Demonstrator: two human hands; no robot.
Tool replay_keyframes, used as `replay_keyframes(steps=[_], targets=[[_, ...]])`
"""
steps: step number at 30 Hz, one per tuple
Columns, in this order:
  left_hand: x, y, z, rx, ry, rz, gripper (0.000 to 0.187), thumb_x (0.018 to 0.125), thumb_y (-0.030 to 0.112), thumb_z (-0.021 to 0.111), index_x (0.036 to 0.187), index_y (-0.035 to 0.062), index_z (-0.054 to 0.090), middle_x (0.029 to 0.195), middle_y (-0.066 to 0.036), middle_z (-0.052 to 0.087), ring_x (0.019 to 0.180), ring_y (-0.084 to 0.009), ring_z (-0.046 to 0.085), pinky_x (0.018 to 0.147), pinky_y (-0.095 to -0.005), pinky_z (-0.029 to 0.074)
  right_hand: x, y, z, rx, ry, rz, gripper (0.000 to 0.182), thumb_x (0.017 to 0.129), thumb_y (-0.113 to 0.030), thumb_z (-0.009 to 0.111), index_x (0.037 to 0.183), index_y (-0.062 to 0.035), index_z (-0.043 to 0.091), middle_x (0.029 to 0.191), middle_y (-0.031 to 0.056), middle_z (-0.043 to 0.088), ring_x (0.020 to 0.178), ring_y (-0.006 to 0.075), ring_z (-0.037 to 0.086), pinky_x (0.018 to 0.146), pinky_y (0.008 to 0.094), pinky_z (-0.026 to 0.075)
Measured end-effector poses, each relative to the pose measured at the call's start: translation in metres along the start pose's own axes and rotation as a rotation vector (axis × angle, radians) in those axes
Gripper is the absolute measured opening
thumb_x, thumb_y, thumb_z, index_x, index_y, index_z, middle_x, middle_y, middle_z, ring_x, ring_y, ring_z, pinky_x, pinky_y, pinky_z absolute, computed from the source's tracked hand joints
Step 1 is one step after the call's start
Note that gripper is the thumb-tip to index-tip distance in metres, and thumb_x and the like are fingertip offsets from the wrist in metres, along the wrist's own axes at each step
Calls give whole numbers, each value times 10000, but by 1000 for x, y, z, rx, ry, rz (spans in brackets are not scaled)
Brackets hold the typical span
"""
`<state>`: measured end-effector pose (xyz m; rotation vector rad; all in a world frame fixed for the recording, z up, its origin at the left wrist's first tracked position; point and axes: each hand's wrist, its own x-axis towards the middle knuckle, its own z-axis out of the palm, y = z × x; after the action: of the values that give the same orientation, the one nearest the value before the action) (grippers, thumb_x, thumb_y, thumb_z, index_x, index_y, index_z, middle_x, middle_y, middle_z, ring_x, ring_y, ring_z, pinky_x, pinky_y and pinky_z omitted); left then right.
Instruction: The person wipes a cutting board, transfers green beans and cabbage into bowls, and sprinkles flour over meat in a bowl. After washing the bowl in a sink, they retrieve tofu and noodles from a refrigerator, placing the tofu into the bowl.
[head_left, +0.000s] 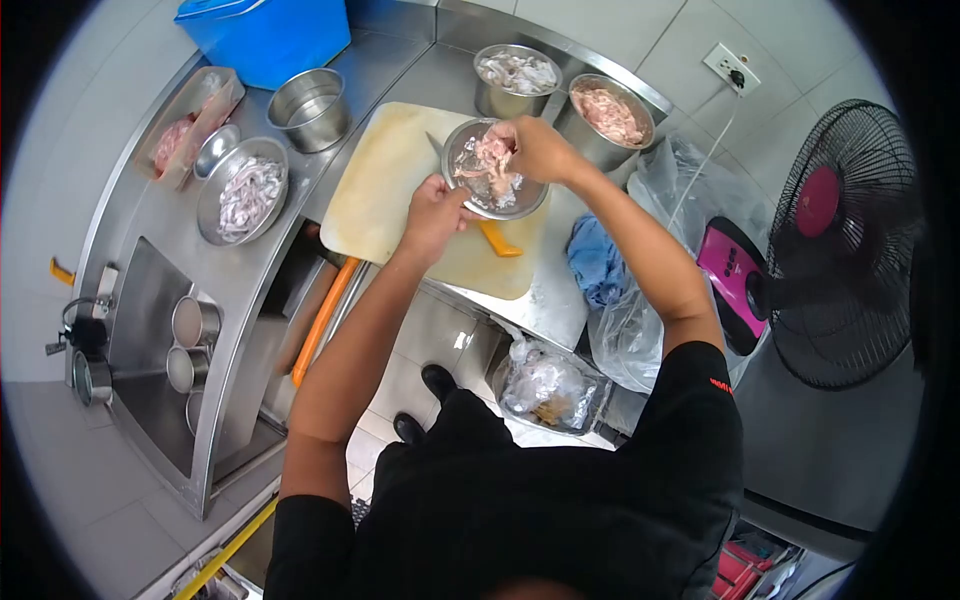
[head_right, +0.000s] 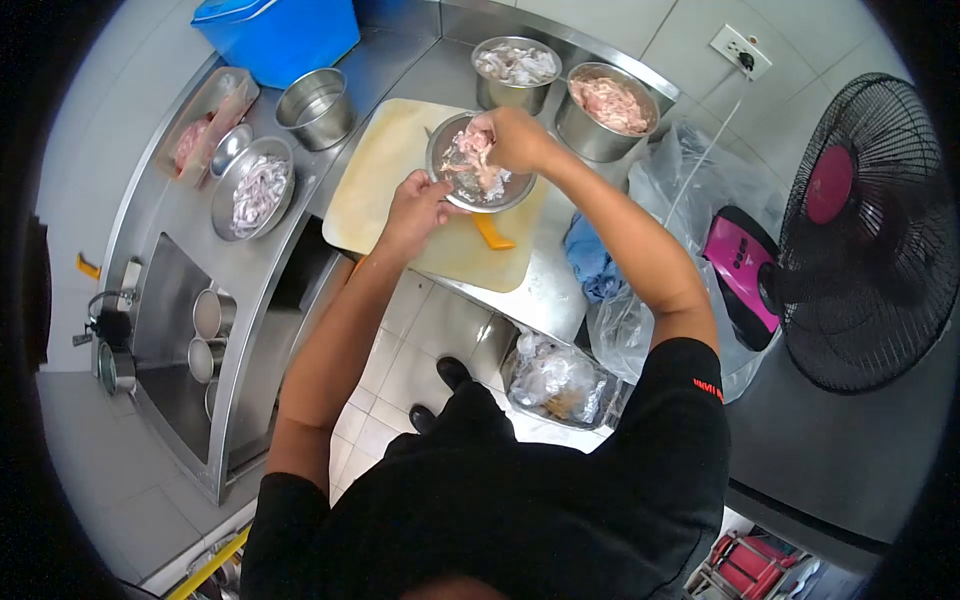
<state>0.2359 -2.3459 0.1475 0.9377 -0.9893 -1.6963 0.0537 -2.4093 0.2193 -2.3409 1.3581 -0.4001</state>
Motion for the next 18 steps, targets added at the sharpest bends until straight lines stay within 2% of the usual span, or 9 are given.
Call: replay_keyframes(steps=[3,5,7,9,13,15,16,17,18], targets=[[-5,-4,-11,15,54,-6,104,848,77,529,894,27,450,837,-91,573,665,-170,637,461,-206,361,-1,-12,9,67,-47,-46,461,583,68,603,1023,-62,643,791,116,647,708,218,598,665,314,465],[-10,-5,-15,11,61,-2,102,849,74,527,891,24,449,836,-94,573,657,-172,636,457,-206,358,-2,-22,4,115,-202,-75,451,593,77,590,1025,-41,643,837,108,661,715,201,596,685,303,471],[-12,-5,-17,7,63,2,99,849,71,525,888,22,448,834,-98,573,650,-174,635,454,-206,354,0,-35,-3,153,-239,15,432,617,89,567,1022,-37,648,865,108,666,724,159,601,659,280,487],[-11,-6,-18,-57,48,7,98,849,68,525,880,18,446,826,-102,570,644,-175,631,448,-205,347,-2,-45,-9,296,-111,176,355,679,77,535,999,-19,655,839,88,665,725,120,602,608,243,494],[-10,-5,-17,-39,37,21,90,848,63,523,863,16,447,822,-103,568,641,-169,626,447,-202,343,-6,-46,-19,379,15,173,308,754,34,541,1040,-27,636,899,44,646,717,68,585,557,201,491],[-7,-6,-17,-23,49,19,111,851,94,547,852,31,456,822,-91,575,641,-153,619,449,-196,343,-5,-35,-25,928,9,255,339,769,35,528,1098,-22,588,965,66,624,703,90,603,541,198,482],[-6,-7,-18,-21,37,19,111,851,94,547,852,31,456,822,-91,575,641,-153,619,449,-196,343,-10,-42,-35,1126,41,305,284,780,65,479,1040,-12,560,986,94,598,700,122,606,524,205,477],[-6,-7,-18,-14,69,1,122,852,114,559,860,36,466,818,-78,577,643,-141,613,451,-195,342,-10,-33,-40,1120,60,308,284,780,65,479,1040,-12,560,986,94,598,700,122,606,524,205,477],[-5,-8,-18,-7,92,-16,134,853,134,571,869,42,476,813,-65,579,644,-129,607,452,-193,341,-8,-16,-46,1233,126,263,244,777,90,438,963,-24,547,952,98,598,743,159,620,529,208,486]])
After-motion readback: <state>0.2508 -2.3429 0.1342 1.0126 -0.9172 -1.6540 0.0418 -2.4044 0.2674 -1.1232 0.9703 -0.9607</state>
